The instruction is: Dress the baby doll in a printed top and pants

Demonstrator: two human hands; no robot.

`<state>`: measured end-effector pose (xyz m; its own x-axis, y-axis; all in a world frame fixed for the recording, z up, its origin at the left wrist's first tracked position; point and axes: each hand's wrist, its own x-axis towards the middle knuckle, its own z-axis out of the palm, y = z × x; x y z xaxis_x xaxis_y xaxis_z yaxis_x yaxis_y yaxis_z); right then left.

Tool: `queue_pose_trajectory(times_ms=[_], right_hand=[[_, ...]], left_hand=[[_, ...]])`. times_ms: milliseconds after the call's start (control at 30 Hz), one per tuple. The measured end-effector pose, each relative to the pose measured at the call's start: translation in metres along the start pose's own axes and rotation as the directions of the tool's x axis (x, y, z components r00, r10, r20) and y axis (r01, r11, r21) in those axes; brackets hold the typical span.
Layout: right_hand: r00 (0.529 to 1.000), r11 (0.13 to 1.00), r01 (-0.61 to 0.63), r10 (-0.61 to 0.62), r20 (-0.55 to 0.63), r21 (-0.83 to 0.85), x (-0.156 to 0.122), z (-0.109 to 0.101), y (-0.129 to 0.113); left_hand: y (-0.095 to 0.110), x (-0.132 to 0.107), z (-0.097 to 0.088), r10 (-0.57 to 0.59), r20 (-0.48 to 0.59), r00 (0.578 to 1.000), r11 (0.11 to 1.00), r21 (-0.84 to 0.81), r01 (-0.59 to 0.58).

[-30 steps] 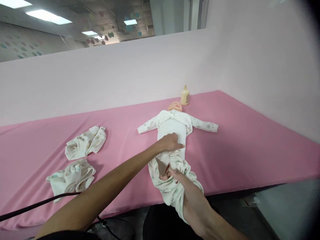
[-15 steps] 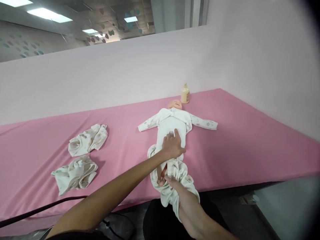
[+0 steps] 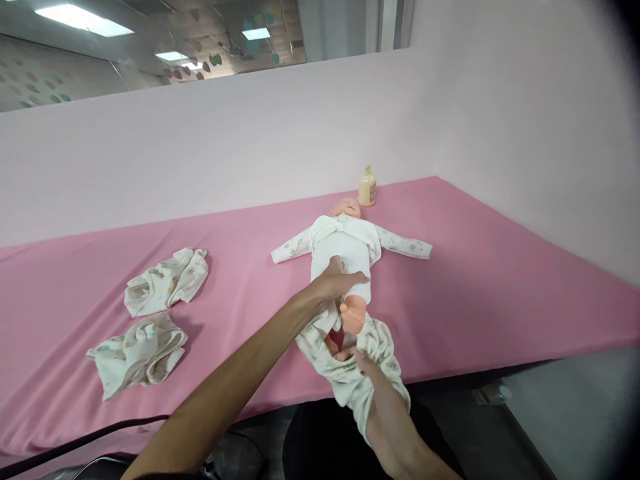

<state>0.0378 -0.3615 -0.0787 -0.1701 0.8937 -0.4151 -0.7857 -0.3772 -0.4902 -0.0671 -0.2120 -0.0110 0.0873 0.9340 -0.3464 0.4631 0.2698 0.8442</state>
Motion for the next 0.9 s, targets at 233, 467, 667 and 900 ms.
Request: queue_pose_trajectory(times_ms=[233,467,667,900], right_hand=[[1.0,0.995,-0.011,0.013,-0.024,0.094,-0.015,0.006,-0.032],[0.999,0.996,-0.033,0.036,-0.031,0.081,-0.032,0.006,-0.026],[0.992,0.996,0.087,-0.087,-0.096,-0.006,-0.017,-0.001,-0.015],[0.998,0.998,0.057,-0.058,-0.029,-0.039,-0.006,0.005,-0.035]], left_hand=[[-0.015,-0.011,0.018,0.171,-0.11,0.979,0.985,0.048,-0.167],[-0.017,-0.011,0.034,0.267,-0.192,0.945,0.938,0.278,-0.208],[-0.015,-0.021,0.035,0.273,-0.125,0.954,0.885,0.422,-0.198],[-0.01,-0.035,0.0,0.166,0.127,0.978,0.922,0.333,-0.2]])
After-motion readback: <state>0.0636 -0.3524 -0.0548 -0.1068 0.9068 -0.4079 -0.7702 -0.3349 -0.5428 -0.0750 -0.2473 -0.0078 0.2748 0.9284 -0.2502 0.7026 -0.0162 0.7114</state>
